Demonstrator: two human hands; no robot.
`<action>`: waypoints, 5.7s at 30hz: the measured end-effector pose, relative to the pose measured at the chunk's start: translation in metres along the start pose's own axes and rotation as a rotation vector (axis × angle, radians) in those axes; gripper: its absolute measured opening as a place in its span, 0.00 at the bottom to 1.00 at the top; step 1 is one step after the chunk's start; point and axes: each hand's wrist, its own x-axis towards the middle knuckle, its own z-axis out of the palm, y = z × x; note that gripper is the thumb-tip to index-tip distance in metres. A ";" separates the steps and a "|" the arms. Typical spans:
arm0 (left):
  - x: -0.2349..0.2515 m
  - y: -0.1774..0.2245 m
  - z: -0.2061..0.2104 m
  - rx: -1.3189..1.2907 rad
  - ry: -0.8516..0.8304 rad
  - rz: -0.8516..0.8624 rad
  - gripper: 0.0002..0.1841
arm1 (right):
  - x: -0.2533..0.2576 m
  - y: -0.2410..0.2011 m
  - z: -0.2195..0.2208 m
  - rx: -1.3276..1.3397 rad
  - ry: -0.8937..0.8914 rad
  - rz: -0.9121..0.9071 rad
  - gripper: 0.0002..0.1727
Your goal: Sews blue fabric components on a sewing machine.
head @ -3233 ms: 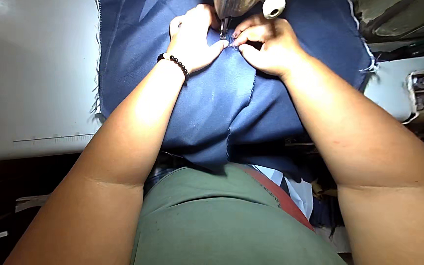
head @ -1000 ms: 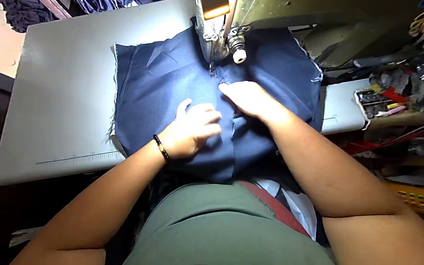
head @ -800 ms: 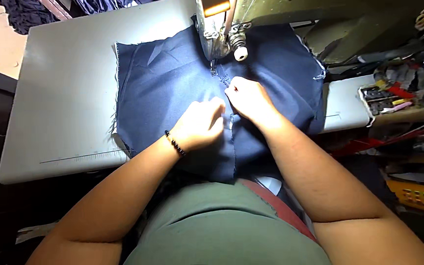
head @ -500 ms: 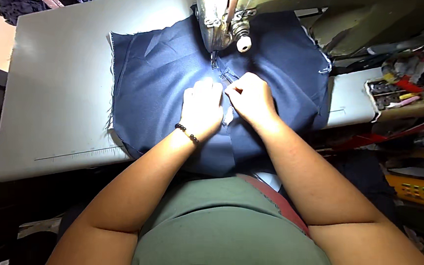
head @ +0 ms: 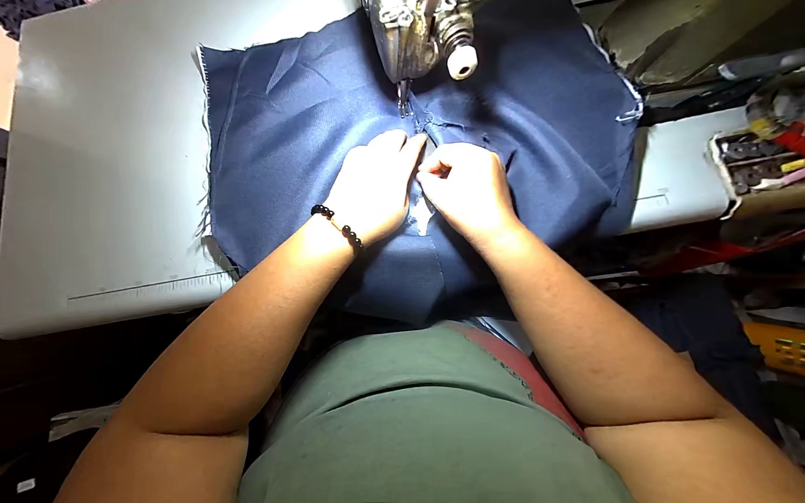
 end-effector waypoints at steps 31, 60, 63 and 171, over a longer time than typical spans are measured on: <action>-0.003 -0.003 0.007 0.003 0.031 0.034 0.35 | 0.001 0.007 -0.002 -0.023 -0.010 -0.069 0.07; 0.011 -0.037 0.011 -0.142 0.198 0.136 0.21 | 0.046 -0.005 -0.006 -0.092 -0.176 0.012 0.10; 0.010 -0.038 0.014 -0.167 0.259 0.162 0.19 | 0.045 -0.002 -0.007 -0.090 -0.163 -0.007 0.09; -0.083 -0.018 0.003 0.006 -0.090 -0.344 0.32 | 0.133 0.049 -0.080 -0.590 -0.135 0.363 0.28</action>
